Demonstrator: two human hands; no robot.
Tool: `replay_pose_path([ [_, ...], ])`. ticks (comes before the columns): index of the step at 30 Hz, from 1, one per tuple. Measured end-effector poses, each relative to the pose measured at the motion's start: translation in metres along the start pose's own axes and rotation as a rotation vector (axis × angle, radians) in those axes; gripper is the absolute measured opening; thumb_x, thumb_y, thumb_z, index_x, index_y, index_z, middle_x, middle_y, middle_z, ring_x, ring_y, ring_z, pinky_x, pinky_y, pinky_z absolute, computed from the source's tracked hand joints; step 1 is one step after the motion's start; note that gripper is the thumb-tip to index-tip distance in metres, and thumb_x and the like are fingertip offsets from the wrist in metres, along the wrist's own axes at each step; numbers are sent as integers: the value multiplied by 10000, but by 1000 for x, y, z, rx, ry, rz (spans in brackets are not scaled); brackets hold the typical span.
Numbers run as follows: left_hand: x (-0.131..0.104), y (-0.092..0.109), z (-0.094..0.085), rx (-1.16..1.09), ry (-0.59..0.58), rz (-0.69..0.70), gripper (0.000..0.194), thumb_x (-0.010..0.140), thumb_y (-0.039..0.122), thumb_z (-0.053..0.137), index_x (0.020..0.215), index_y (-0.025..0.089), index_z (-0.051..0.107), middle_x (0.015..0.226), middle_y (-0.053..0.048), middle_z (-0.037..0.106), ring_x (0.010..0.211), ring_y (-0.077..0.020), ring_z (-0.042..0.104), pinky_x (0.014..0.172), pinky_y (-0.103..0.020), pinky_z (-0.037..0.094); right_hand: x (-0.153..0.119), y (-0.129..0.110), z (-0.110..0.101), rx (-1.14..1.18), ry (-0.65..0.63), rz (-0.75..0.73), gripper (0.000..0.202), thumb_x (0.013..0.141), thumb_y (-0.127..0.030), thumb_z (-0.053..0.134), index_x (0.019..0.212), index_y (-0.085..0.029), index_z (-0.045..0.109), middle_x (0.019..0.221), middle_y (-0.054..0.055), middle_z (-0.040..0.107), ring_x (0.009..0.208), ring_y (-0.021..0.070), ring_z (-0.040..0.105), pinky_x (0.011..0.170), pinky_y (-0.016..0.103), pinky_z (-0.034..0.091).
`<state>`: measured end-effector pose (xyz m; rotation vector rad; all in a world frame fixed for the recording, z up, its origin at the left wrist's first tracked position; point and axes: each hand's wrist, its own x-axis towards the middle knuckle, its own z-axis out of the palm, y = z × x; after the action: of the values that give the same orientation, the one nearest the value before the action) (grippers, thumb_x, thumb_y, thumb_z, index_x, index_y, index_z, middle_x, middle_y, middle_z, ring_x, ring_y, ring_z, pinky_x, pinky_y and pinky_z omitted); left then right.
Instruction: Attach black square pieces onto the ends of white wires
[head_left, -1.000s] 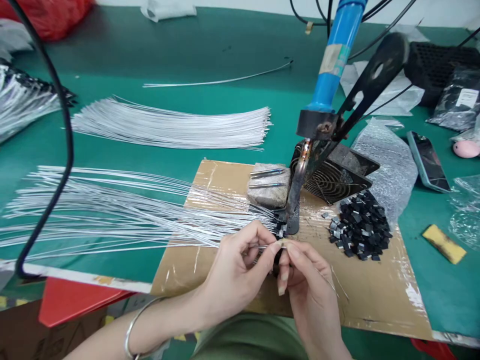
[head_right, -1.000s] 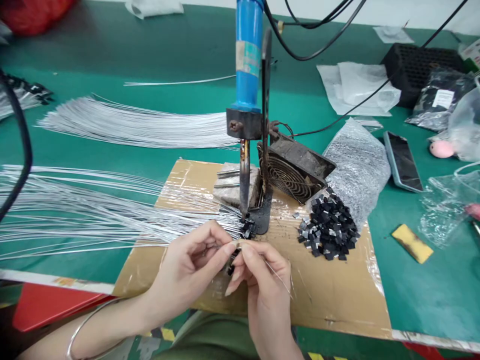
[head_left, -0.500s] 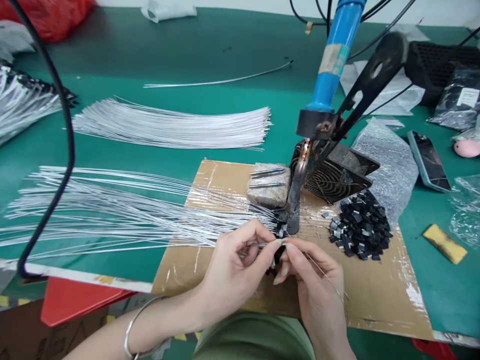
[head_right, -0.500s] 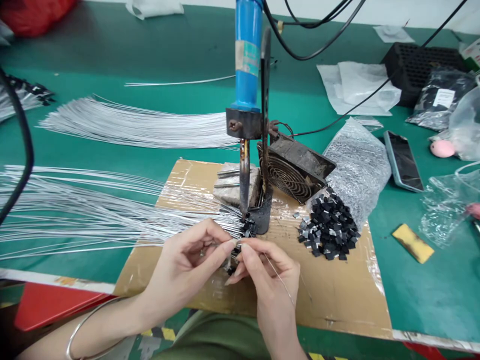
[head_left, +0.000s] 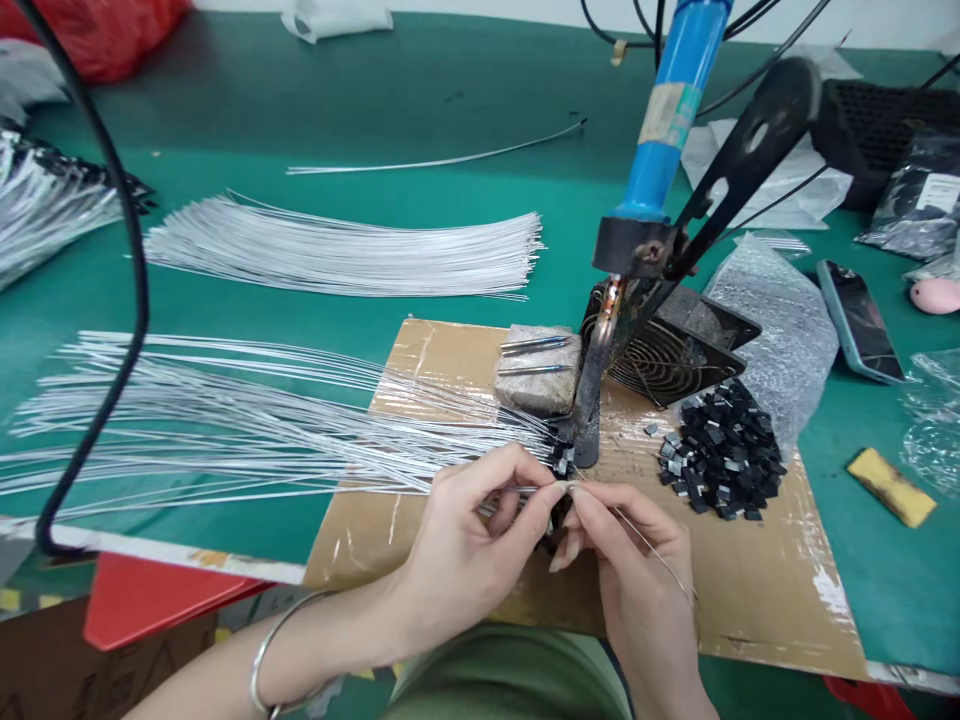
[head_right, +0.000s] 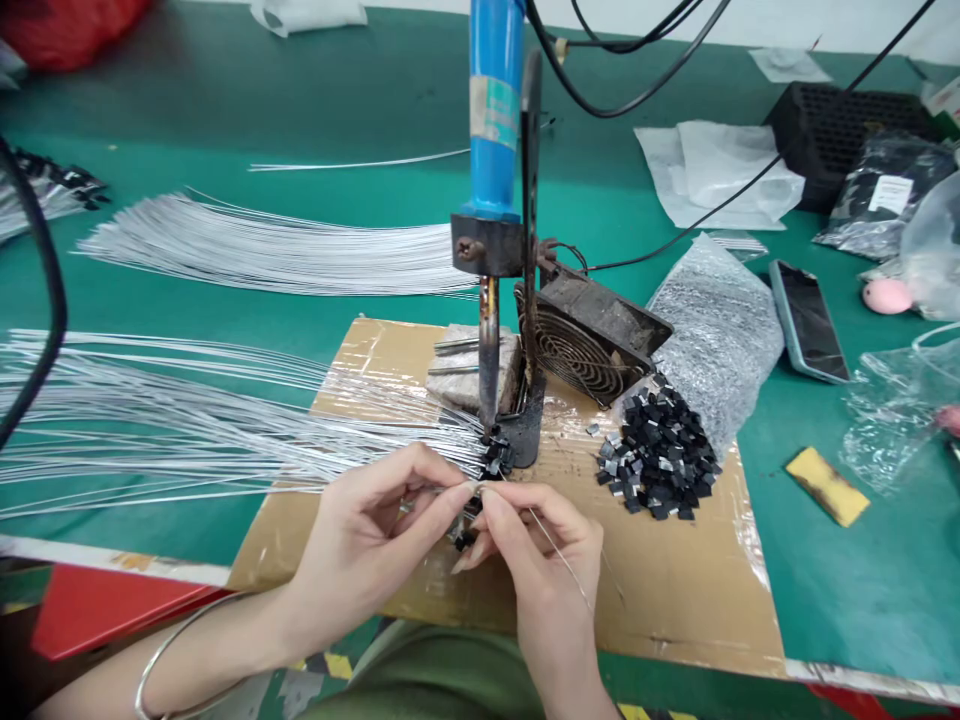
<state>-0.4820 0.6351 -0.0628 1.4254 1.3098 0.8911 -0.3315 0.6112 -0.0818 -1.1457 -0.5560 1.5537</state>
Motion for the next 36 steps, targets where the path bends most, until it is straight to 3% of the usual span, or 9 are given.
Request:
replay_pose_path([
  [6, 0, 1, -1, 65, -5, 63, 167, 977, 192, 616, 814, 181, 651, 598, 70, 417, 504, -80, 303, 452, -229, 242, 7, -10, -4, 66, -64, 111, 136, 798, -324, 874, 757, -203, 827, 610, -15, 701, 456, 95, 649, 480, 184, 585],
  [10, 0, 3, -1, 95, -6, 84, 160, 960, 155, 617, 805, 177, 651, 609, 69, 423, 509, -75, 304, 450, -223, 239, 10, -18, -2, 71, -66, 156, 206, 719, -346, 914, 669, -179, 803, 555, -15, 662, 405, 90, 608, 423, 180, 560],
  [17, -1, 0, 0, 80, -10, 25, 172, 967, 212, 612, 802, 183, 647, 580, 73, 388, 500, -85, 287, 451, -234, 235, 9, -14, -3, 90, -68, 170, 203, 729, -357, 912, 713, -178, 818, 570, -19, 658, 419, 86, 610, 432, 179, 573],
  [21, -1, -2, 3, 8, -14, -82, 192, 980, 299, 595, 831, 187, 641, 604, 46, 466, 516, -103, 361, 468, -245, 281, 8, -8, -5, 102, -86, 149, 167, 800, -348, 877, 783, -188, 834, 620, -20, 684, 459, 76, 636, 484, 164, 587],
  [27, -3, -4, 7, -40, 21, -93, 192, 985, 315, 600, 844, 192, 637, 637, 16, 559, 524, -110, 448, 480, -235, 343, 4, -1, -3, 155, -54, 145, 129, 833, -329, 857, 822, -203, 837, 655, -17, 707, 492, 64, 631, 497, 145, 575],
  [36, -3, -1, 12, -129, 36, -134, 210, 974, 353, 594, 825, 205, 589, 624, -5, 613, 486, -125, 502, 450, -239, 377, 0, 4, 15, 196, 66, 78, 192, 728, -378, 920, 749, -206, 838, 565, -29, 663, 448, 68, 607, 494, 159, 573],
])
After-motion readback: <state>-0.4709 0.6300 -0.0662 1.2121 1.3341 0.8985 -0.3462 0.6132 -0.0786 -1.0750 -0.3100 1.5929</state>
